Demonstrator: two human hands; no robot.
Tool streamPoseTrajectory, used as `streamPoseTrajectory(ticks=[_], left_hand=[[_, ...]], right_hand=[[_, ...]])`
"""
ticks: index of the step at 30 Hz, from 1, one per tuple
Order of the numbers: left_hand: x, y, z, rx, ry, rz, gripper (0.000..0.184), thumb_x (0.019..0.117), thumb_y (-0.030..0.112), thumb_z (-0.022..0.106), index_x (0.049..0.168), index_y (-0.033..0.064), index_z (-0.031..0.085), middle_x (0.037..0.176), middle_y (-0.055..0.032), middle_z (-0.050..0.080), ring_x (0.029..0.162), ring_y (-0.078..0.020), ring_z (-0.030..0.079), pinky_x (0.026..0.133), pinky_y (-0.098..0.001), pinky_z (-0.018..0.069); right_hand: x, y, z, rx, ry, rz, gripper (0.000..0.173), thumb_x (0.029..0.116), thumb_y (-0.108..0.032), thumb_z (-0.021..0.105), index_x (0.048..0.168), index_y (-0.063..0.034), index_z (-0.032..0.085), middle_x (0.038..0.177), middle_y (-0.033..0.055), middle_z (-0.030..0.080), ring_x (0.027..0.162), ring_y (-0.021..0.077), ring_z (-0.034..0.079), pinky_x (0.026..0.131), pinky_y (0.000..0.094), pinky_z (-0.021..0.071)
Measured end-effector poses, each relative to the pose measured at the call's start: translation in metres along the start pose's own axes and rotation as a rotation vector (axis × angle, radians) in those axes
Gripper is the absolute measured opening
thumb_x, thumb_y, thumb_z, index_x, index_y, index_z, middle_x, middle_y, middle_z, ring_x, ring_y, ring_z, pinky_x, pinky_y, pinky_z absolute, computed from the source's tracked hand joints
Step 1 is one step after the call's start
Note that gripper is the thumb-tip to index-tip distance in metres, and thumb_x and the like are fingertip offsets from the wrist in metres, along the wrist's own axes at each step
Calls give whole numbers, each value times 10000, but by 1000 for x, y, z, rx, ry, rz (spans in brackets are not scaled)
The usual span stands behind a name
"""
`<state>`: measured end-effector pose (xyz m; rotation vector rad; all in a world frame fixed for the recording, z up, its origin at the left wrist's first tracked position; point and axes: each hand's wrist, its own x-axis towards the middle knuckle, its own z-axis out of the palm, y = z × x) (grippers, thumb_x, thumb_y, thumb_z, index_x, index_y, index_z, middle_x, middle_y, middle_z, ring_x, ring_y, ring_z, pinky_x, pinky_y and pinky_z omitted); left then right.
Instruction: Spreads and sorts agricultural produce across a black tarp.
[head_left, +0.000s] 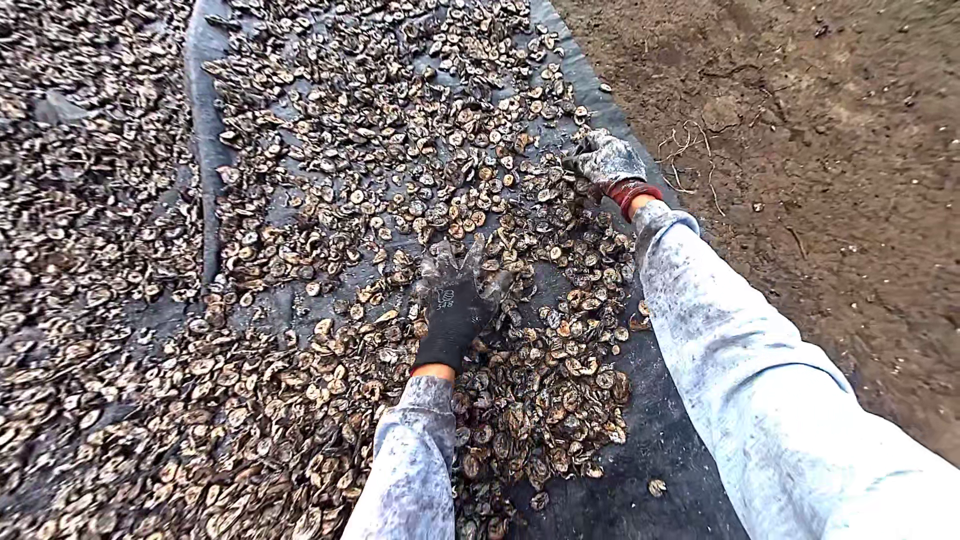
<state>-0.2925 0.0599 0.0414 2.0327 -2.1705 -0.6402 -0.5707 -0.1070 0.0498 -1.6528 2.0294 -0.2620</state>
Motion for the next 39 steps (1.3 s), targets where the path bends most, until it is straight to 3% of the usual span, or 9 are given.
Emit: streamPoseTrajectory(ticks=[2, 5, 9, 15, 19, 22, 29, 35, 39], left_hand=[[9, 11, 4, 1, -55, -3, 770, 979, 640, 538, 1608, 239, 345, 1672, -262, 198, 1514, -544, 183, 1101, -793, 252], [13, 43, 19, 7, -296, 29, 842, 924, 662, 615, 1616, 273, 334, 1656, -269, 246, 1498, -548, 232, 1099, -810, 237], [-51, 89, 44, 151, -541, 133, 1064, 810, 777, 634, 1632, 198, 287, 1699, -219, 157, 1544, -511, 117, 1155, -760, 188], [-105, 104, 29, -145, -610, 224, 566, 916, 73, 649, 1470, 147, 563, 1581, -173, 440, 1438, -390, 437, 1136, -566, 398], [-60, 91, 20, -401, -227, 153, 591, 918, 142, 742, 1477, 108, 550, 1505, -205, 517, 1347, -370, 544, 1109, -552, 448], [-38, 89, 6, -414, -84, 144, 530, 924, 297, 773, 1395, 135, 592, 1244, -197, 680, 1106, -390, 670, 922, -633, 531], [-10, 71, -4, -406, -76, 247, 491, 972, 75, 624, 1449, 152, 540, 1396, -195, 598, 1235, -421, 600, 1000, -644, 479], [-19, 61, -13, -297, 3, 44, 480, 994, 306, 682, 1429, 143, 562, 1354, -198, 632, 1192, -438, 623, 968, -654, 494], [-12, 19, 4, 19, -178, 1, 700, 986, 556, 595, 1567, 204, 424, 1583, -256, 401, 1439, -549, 351, 1063, -805, 302]], right_hand=[[-15, 3, 21, -44, -56, -106, 538, 889, -564, 713, 1294, -211, 685, 1389, 177, 614, 1286, 391, 572, 1033, 674, 430], [-65, 15, 63, -232, -217, -239, 849, 859, -548, 736, 1590, -464, 312, 1702, 222, 139, 1494, 555, 225, 1074, 794, 276], [-168, 55, 72, -180, -155, -303, 783, 870, -515, 731, 1563, -475, 368, 1691, 132, 260, 1504, 495, 273, 1092, 762, 314], [-259, 85, 29, -87, -350, -105, 486, 1016, -139, 509, 1495, -207, 552, 1468, 156, 584, 1371, 325, 546, 1136, 547, 414], [-221, 102, 16, 258, -109, 130, 366, 1039, -209, 597, 1389, -101, 595, 1222, 231, 684, 1073, 397, 676, 933, 627, 512], [-176, 130, 26, 271, 81, 74, 409, 997, -319, 658, 1371, -166, 599, 1241, 180, 686, 1098, 359, 681, 945, 620, 531], [-102, 69, -7, 246, -52, 15, 480, 996, -57, 588, 1465, -133, 522, 1398, 186, 610, 1255, 345, 614, 1065, 556, 468], [-134, 28, 55, -230, -243, -334, 895, 836, -579, 733, 1604, -439, 295, 1702, 219, 154, 1534, 524, 154, 1146, 773, 196], [-139, 74, 87, -152, -1, -468, 491, 972, -185, 605, 1456, -271, 596, 1516, 147, 542, 1420, 384, 477, 1141, 628, 361]])
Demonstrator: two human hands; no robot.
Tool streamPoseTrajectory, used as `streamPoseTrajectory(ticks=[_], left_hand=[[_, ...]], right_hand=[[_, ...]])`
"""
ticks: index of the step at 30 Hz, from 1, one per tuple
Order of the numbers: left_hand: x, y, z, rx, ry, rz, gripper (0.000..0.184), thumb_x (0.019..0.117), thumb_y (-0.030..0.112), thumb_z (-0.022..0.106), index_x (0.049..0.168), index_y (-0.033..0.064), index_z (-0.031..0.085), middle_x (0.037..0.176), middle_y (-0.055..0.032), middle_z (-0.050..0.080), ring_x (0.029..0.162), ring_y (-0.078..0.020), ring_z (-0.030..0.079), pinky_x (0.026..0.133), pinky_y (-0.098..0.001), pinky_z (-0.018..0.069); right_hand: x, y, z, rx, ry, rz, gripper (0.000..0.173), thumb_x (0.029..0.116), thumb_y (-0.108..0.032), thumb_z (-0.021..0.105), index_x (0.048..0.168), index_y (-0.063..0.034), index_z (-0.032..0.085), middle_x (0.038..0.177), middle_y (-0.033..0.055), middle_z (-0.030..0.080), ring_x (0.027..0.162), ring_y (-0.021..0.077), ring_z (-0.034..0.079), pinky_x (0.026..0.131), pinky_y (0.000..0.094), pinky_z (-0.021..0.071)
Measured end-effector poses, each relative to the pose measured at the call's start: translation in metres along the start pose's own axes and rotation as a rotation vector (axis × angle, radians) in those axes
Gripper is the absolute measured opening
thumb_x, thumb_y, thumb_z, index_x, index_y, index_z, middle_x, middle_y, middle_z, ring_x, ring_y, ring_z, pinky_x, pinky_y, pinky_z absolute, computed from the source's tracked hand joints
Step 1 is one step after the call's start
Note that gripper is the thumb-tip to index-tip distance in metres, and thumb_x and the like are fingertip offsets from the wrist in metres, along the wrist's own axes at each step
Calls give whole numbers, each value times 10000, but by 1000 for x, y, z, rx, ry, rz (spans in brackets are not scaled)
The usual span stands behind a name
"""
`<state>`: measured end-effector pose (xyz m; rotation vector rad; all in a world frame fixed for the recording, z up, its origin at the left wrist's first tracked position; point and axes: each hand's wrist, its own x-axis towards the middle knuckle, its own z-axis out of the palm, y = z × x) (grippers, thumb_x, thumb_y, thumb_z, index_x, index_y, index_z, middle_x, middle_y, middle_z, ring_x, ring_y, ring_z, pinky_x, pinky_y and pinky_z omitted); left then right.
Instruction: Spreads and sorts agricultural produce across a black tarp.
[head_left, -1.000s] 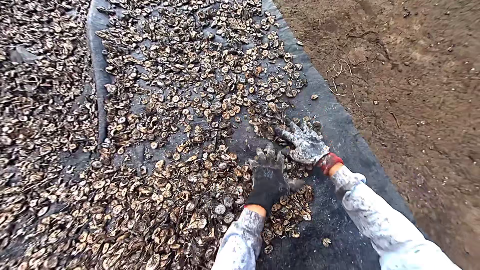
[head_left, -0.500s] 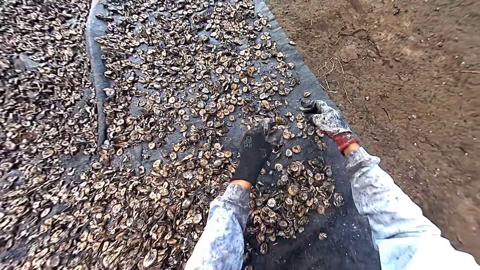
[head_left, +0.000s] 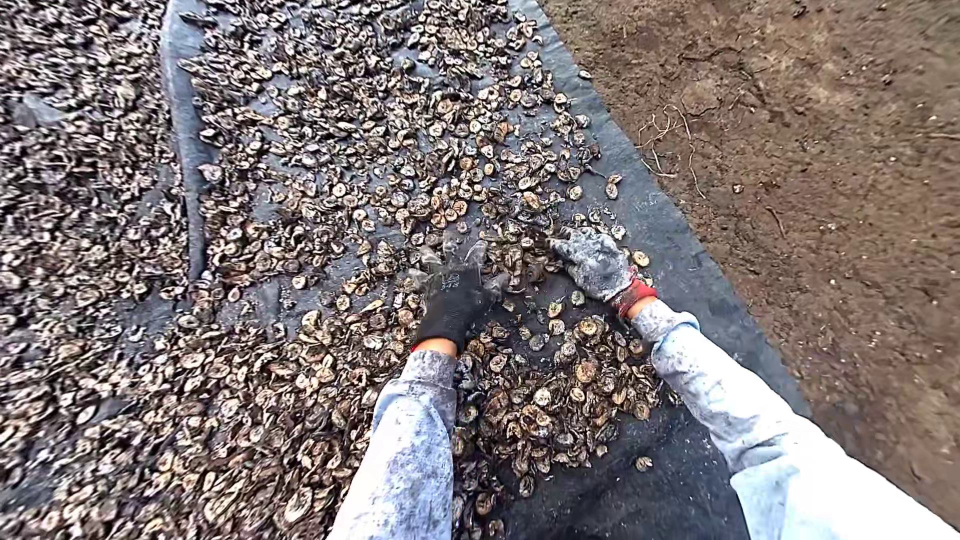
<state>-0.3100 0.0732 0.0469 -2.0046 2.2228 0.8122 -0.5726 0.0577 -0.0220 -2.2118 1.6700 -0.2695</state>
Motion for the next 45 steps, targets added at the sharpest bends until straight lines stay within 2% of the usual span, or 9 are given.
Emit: streamPoseTrajectory(ticks=[5, 9, 15, 20, 25, 29, 34, 38, 45], left_hand=[[-27, -9, 36, 161, -130, 72, 826, 902, 729, 563, 1599, 331, 367, 1717, -164, 136, 1533, -528, 129, 1142, -781, 128], [-95, 37, 42, 125, -457, 167, 873, 881, 705, 603, 1604, 278, 363, 1711, -167, 165, 1547, -492, 140, 1182, -725, 145], [-124, 50, 48, -260, -350, 339, 471, 852, 95, 713, 1321, 130, 687, 1480, -220, 526, 1402, -404, 462, 1151, -558, 375], [-80, 61, 26, -527, 44, 277, 456, 909, 151, 743, 1349, 80, 648, 1466, -175, 554, 1334, -319, 551, 1099, -529, 452], [-47, 69, 10, -484, 240, 300, 459, 939, 285, 752, 1334, 87, 626, 1140, -141, 707, 987, -274, 697, 881, -508, 570], [-28, 69, 25, -241, 109, 258, 650, 925, 456, 735, 1486, 196, 533, 1547, -176, 475, 1414, -422, 448, 1103, -692, 374], [-11, 72, 80, 161, -174, 402, 872, 901, 740, 545, 1632, 351, 273, 1737, -116, 31, 1575, -442, -79, 1179, -734, -102], [0, 71, 81, 109, 143, 383, 670, 999, 649, 444, 1589, 337, 391, 1718, -139, 165, 1568, -476, 44, 1195, -740, 6], [43, 65, 63, 136, -36, 369, 908, 894, 649, 651, 1642, 333, 243, 1726, -84, 163, 1575, -436, 86, 1188, -748, 50]], right_hand=[[-25, -12, -41, 54, -38, 202, 449, 918, -354, 719, 1317, -151, 684, 1367, 202, 633, 1315, 399, 563, 1065, 646, 430], [-135, -67, -30, 8, -466, 118, 957, 742, -617, 790, 1575, -325, 419, 1707, 219, 133, 1562, 492, 73, 1184, 760, 101], [-189, -47, -49, 174, -208, 317, 491, 997, -241, 566, 1477, -137, 564, 1455, 170, 591, 1347, 344, 564, 1115, 557, 436], [-137, -11, -81, 441, -137, 643, 480, 1015, -233, 645, 1452, -69, 533, 1351, 259, 619, 1249, 426, 596, 1059, 631, 437], [-113, 83, -19, 385, 175, 229, 445, 1029, -311, 602, 1441, -146, 571, 1351, 141, 646, 1212, 240, 637, 1063, 408, 500], [-39, 39, -79, 362, 64, 530, 349, 1016, -394, 624, 1265, -160, 692, 1196, 156, 716, 1110, 337, 679, 990, 622, 484], [-1, 18, -101, 106, -70, 409, 487, 1045, -176, 539, 1522, -97, 482, 1472, 224, 552, 1364, 405, 525, 1125, 608, 388], [8, 41, -65, -10, 144, 396, 301, 959, -177, 689, 1247, -89, 696, 1222, 240, 691, 1156, 454, 650, 949, 700, 485], [11, 54, -12, -42, 166, 252, 402, 1014, -160, 542, 1398, -217, 648, 1411, 171, 625, 1346, 381, 549, 1136, 597, 379]])
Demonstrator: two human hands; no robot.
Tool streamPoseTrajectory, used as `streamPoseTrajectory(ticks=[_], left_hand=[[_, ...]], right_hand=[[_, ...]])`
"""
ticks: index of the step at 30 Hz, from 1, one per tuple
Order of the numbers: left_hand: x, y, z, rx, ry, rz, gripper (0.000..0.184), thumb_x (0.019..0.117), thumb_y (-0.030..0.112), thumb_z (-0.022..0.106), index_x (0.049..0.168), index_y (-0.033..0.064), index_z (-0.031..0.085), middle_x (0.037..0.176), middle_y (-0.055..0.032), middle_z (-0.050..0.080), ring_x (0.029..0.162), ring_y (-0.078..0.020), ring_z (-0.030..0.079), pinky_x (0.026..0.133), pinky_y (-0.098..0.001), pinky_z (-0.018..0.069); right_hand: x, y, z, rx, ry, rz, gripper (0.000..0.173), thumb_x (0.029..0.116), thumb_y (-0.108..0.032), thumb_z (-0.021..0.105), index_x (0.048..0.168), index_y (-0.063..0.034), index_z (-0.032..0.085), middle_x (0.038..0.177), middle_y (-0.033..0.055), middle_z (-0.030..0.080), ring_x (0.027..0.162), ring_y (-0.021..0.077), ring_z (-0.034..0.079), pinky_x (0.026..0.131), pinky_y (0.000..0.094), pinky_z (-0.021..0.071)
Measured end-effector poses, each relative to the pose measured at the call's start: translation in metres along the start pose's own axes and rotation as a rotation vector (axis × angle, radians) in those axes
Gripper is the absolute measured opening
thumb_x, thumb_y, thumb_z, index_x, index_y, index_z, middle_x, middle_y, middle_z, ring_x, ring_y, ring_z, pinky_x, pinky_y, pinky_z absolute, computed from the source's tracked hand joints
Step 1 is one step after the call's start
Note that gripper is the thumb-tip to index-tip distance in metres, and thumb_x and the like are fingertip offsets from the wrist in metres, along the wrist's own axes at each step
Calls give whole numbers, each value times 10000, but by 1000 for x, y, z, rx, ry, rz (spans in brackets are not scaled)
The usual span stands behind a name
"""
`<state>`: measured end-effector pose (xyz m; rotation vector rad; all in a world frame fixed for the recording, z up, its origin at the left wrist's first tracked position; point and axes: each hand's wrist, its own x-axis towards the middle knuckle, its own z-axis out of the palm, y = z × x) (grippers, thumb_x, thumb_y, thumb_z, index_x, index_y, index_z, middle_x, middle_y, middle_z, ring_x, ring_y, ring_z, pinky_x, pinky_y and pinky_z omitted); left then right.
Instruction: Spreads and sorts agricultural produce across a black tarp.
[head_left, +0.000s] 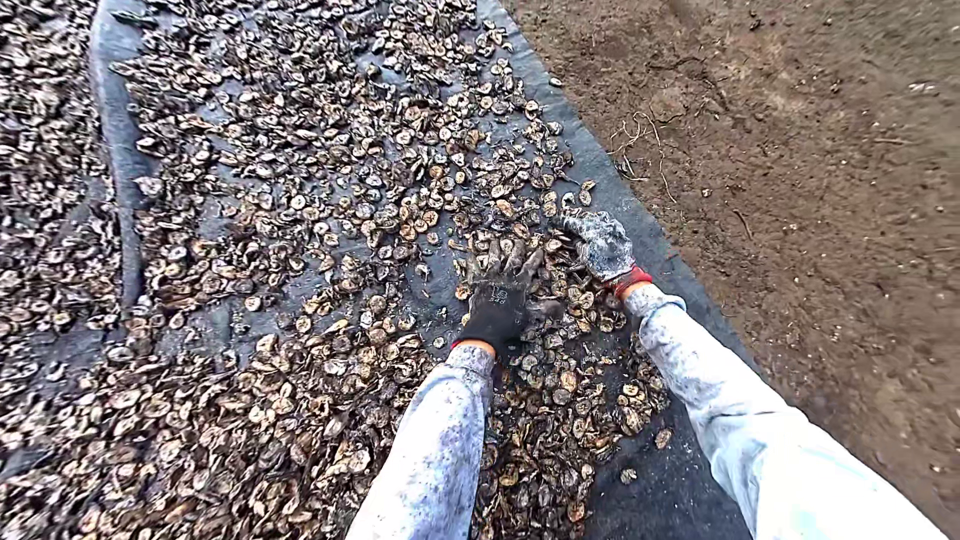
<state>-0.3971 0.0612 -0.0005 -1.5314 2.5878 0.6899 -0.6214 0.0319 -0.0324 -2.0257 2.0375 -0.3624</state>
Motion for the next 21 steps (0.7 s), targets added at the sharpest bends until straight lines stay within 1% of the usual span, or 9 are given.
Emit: streamPoseTrajectory(ticks=[3, 6, 10, 12, 14, 16, 17, 19, 21], left_hand=[[-3, 3, 14, 57, 77, -10, 940, 878, 738, 580, 1642, 298, 254, 1722, -144, 137, 1564, -485, 46, 1160, -793, -3], [-31, 4, 36, 70, 82, 116, 794, 961, 731, 419, 1635, 338, 273, 1736, -51, 121, 1593, -388, -14, 1183, -755, -60], [-49, 2, 21, -10, 12, 75, 699, 998, 673, 411, 1620, 371, 304, 1735, -25, 130, 1592, -386, -33, 1193, -727, -77], [-59, -17, 13, 9, 213, 7, 604, 994, 650, 445, 1550, 415, 435, 1699, -28, 270, 1582, -411, 98, 1179, -769, 28], [-70, -54, 0, 55, 338, -170, 629, 973, 671, 473, 1538, 394, 461, 1679, -113, 300, 1549, -488, 151, 1138, -814, 89], [-92, -93, -17, 61, 175, -458, 745, 960, 711, 473, 1600, 348, 357, 1689, -211, 208, 1529, -544, 130, 1115, -828, 129], [-105, -102, -24, 29, 38, -571, 788, 967, 686, 500, 1625, 298, 308, 1687, -251, 163, 1524, -551, 138, 1116, -812, 177], [-132, -91, -31, 7, -164, -627, 897, 915, 757, 509, 1638, 283, 271, 1704, -240, 95, 1538, -533, 114, 1136, -779, 207], [-162, -60, -39, 14, -342, -573, 956, 835, 824, 550, 1605, 293, 356, 1698, -218, 158, 1515, -534, 196, 1114, -750, 283]], right_hand=[[38, 4, -23, -28, -60, 86, 380, 1012, -301, 577, 1378, -244, 664, 1405, 127, 637, 1344, 349, 554, 1116, 604, 389], [57, 7, -61, 29, -121, 212, 381, 1027, -364, 524, 1377, -301, 660, 1376, 55, 669, 1298, 298, 605, 1044, 633, 445], [79, 36, -71, 43, 16, 381, 384, 1027, -280, 544, 1388, -177, 623, 1394, 183, 622, 1311, 418, 565, 1013, 697, 428], [93, 44, -49, 56, 5, 358, 527, 1008, -458, 529, 1507, -289, 526, 1509, 84, 557, 1395, 326, 514, 1099, 632, 397], [75, 24, -32, 43, -114, 142, 676, 979, -608, 521, 1581, -325, 406, 1632, 111, 395, 1500, 349, 371, 1184, 652, 294], [33, -13, -13, -68, -225, -55, 814, 911, -731, 491, 1617, -372, 306, 1707, 163, 195, 1571, 429, 139, 1202, 722, 107], [6, -29, -6, -102, -222, -101, 862, 893, -759, 479, 1630, -360, 274, 1717, 156, 165, 1576, 441, 97, 1200, 738, 76], [-48, -45, -9, -89, -211, -134, 945, 861, -782, 537, 1636, -308, 277, 1721, 178, 120, 1573, 469, 45, 1203, 752, 64], [-90, -59, -17, -85, -303, -133, 1120, 706, -852, 635, 1635, -349, 263, 1724, 189, 65, 1578, 456, -13, 1216, 729, 24]])
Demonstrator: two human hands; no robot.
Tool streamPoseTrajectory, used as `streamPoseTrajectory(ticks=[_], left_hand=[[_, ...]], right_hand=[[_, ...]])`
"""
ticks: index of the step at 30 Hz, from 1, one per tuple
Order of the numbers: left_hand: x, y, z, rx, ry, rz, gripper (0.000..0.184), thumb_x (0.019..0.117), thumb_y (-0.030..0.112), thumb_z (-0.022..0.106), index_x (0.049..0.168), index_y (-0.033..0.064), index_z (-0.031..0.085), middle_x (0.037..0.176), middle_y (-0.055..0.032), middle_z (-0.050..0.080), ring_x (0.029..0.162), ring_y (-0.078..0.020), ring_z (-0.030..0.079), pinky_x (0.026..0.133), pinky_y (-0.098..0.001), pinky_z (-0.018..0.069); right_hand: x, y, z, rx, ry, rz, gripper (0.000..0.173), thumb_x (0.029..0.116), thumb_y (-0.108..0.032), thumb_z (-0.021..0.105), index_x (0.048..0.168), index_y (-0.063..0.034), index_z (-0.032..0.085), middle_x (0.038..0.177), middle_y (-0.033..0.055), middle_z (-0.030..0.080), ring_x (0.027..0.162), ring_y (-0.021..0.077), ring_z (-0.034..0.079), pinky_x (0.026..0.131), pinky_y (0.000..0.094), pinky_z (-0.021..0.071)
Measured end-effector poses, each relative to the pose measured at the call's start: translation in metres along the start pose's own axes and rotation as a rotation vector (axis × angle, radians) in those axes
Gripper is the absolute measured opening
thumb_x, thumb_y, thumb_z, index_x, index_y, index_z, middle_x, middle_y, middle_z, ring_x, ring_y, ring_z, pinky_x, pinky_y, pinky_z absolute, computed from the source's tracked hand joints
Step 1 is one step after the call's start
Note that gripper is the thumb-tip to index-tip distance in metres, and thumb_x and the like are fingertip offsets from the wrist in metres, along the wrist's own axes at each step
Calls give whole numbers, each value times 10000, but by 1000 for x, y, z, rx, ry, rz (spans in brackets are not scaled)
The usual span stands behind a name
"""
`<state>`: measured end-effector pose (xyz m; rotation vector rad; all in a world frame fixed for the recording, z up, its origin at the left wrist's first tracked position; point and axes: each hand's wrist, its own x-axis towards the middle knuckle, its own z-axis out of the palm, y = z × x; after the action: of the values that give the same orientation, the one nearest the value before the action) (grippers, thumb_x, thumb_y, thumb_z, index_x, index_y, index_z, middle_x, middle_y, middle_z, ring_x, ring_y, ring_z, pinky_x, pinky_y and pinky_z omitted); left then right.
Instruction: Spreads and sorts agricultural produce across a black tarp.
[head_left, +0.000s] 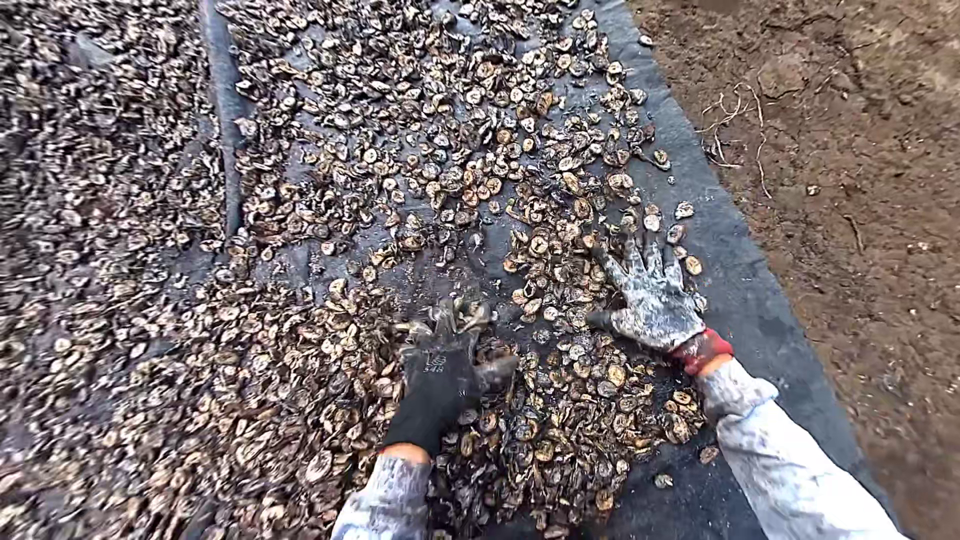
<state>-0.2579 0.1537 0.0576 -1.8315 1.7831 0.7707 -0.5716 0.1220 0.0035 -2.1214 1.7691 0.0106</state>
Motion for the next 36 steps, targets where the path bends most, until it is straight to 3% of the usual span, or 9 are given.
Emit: streamPoseTrajectory(ticks=[2, 6, 11, 15, 18, 22, 26, 30, 36], left_hand=[[-42, 14, 5, 4, -175, 21, 949, 820, 757, 644, 1594, 279, 376, 1678, -234, 207, 1476, -532, 287, 1082, -717, 356], [-84, 13, 22, -233, -227, 114, 705, 914, 359, 737, 1546, 208, 462, 1552, -188, 466, 1394, -386, 495, 1114, -598, 419], [-65, -19, -3, -659, 321, 62, 633, 946, 342, 723, 1492, 101, 514, 1318, -174, 663, 1205, -299, 650, 1061, -526, 495], [-50, -39, -33, -499, 591, -14, 405, 984, 419, 664, 1181, 68, 708, 938, -197, 728, 871, -386, 712, 774, -655, 535], [-59, -64, -44, -733, 418, 40, 469, 1020, 231, 620, 1476, 180, 522, 1221, -203, 679, 979, -389, 676, 791, -624, 534], [-30, -104, -48, -1013, 386, 167, 671, 902, -61, 670, 1500, 179, 483, 1364, -134, 620, 1064, -251, 661, 875, -437, 564], [16, -165, -39, -510, 580, -81, 545, 945, 301, 719, 1423, 82, 573, 1411, -205, 589, 1297, -357, 571, 1091, -572, 443], [37, -206, 3, -325, 223, -408, 623, 1032, 502, 511, 1473, 62, 522, 1511, -290, 476, 1420, -523, 401, 1085, -762, 325], [-76, -201, 59, -468, 156, -250, 612, 935, 513, 691, 1443, 191, 583, 1411, -171, 607, 1303, -397, 567, 1066, -677, 417]], right_hand=[[-45, -23, 4, 15, -142, -57, 1081, 692, -752, 731, 1613, -360, 323, 1716, 208, 96, 1569, 480, 50, 1204, 740, 88], [-94, -44, 22, 80, -53, -279, 653, 863, -162, 673, 1503, -191, 545, 1443, 231, 586, 1244, 470, 607, 994, 636, 476], [-27, -79, -30, 471, -294, 55, 411, 986, -301, 661, 1357, -124, 661, 1229, 192, 708, 1151, 369, 665, 994, 623, 480], [25, -103, -33, 654, -356, -107, 488, 977, -298, 698, 1437, -199, 570, 1278, 135, 686, 1125, 311, 673, 966, 583, 523], [40, -119, -37, 781, -317, -176, 494, 997, -105, 616, 1470, -234, 560, 1307, 154, 675, 1075, 358, 671, 884, 608, 521], [74, -149, -18, 698, -88, -210, 217, 1009, -310, 624, 1161, -193, 725, 988, 89, 753, 857, 277, 716, 751, 560, 557], [113, -220, -28, 233, -244, -358, 460, 876, -562, 724, 1176, -215, 713, 1201, 82, 707, 1147, 293, 648, 951, 607, 481], [140, -299, 48, 2, -252, -519, 1090, 680, -780, 715, 1613, -424, 276, 1709, 198, 145, 1554, 486, 120, 1175, 759, 128], [4, -321, 59, 75, -543, -663, 1066, 732, -627, 795, 1607, -203, 357, 1625, 236, 339, 1467, 438, 365, 1153, 672, 300]])
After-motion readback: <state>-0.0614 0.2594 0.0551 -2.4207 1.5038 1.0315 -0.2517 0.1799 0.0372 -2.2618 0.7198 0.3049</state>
